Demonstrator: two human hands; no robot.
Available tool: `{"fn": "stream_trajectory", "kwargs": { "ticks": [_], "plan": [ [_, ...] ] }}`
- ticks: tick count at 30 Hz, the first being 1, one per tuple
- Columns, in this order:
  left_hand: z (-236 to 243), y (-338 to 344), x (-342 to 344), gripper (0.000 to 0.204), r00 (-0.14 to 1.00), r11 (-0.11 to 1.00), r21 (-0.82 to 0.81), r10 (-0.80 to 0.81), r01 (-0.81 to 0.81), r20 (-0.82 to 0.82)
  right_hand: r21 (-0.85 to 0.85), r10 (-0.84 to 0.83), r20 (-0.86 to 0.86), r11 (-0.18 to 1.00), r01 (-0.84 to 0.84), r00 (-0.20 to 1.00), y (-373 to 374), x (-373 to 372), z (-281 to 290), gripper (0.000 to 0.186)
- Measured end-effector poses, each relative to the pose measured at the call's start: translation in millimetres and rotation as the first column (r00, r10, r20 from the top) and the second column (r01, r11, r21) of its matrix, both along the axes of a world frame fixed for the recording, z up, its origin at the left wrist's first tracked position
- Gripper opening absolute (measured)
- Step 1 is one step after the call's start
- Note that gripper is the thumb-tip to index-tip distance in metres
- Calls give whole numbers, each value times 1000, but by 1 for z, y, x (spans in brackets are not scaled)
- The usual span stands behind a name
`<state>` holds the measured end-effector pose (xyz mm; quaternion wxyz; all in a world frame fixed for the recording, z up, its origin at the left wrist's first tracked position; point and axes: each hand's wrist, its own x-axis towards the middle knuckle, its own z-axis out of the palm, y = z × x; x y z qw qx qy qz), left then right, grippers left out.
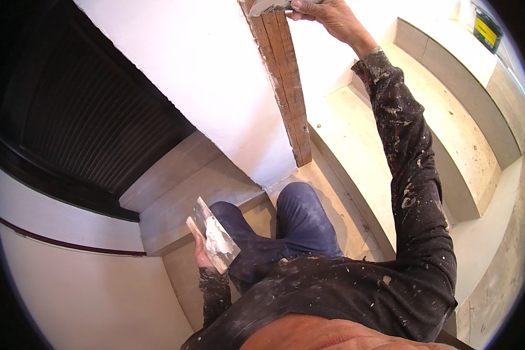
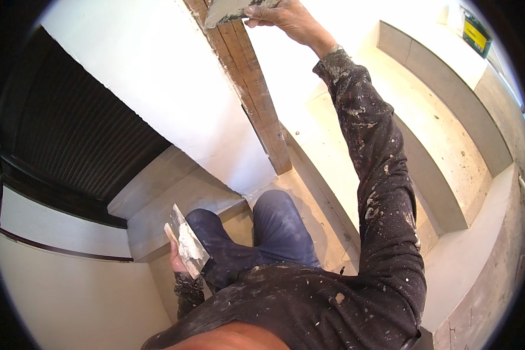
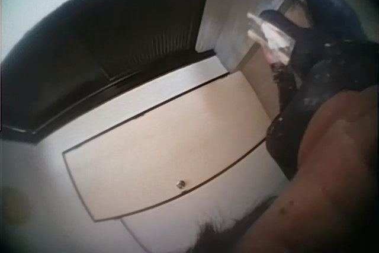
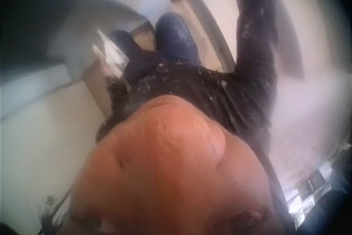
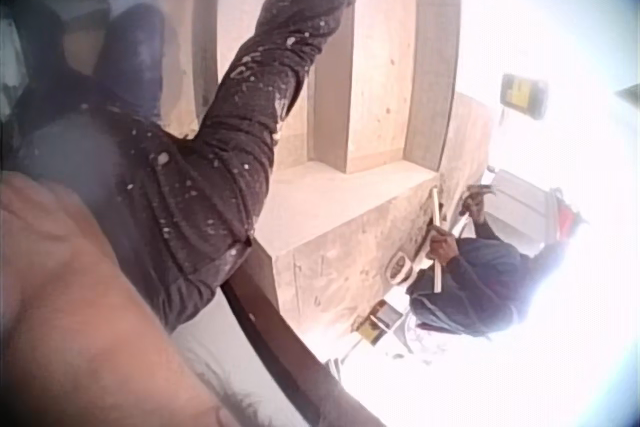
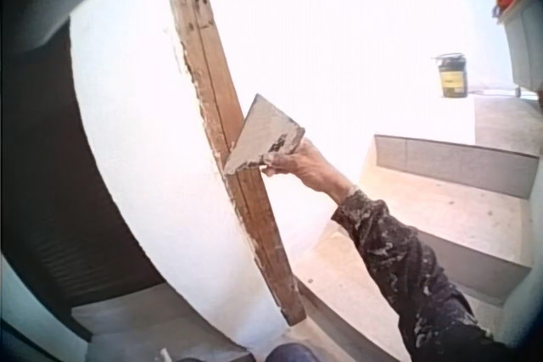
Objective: The person kneels on a staircase and uses a trowel and hawk to apply white plaster to the vertical face of a stair riser. They repeatedly scoop plaster from the hawk and smooth it onto the surface, working along the edge of a wooden trim piece.
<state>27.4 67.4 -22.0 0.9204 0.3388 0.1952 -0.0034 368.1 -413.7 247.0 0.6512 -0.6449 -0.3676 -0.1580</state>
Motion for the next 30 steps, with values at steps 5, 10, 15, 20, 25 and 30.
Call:
{"fn": "stream_trajectory", "kwargs": {
  "ticks": [5, 10, 15, 20, 25, 30],
  "plan": [
    [-9, 4, -1, 58, 999, 999, 37, 5, -6, 33, -60, -69, 1, 996, 69, 998, 1, 2, 7, 27],
    [-20, 12, 0, 58, 998, 999, 29, 39, -40, 41, -162, 21, 74, 987, -9, 997, -5, 10, 15, 27],
    [-23, 15, -1, 59, 999, 1000, 19, 22, -23, 41, 81, 26, 63, 996, -31, 998, -10, 12, 19, 21],
    [-17, 10, 1, 59, 997, 1000, -30, -1, 3, 81, -104, 25, 79, 994, -17, 997, -7, 6, 22, 20],
    [-7, 4, 1, 58, 998, 1000, 14, -4, 3, 61, -106, 26, 109, 994, -14, 994, -8, 4, 29, 23],
    [-6, 2, 2, 59, 1000, 997, 69, 24, -24, 4, -25, 52, 74, 998, -51, 996, -7, 2, 29, 25]
  ]
}}
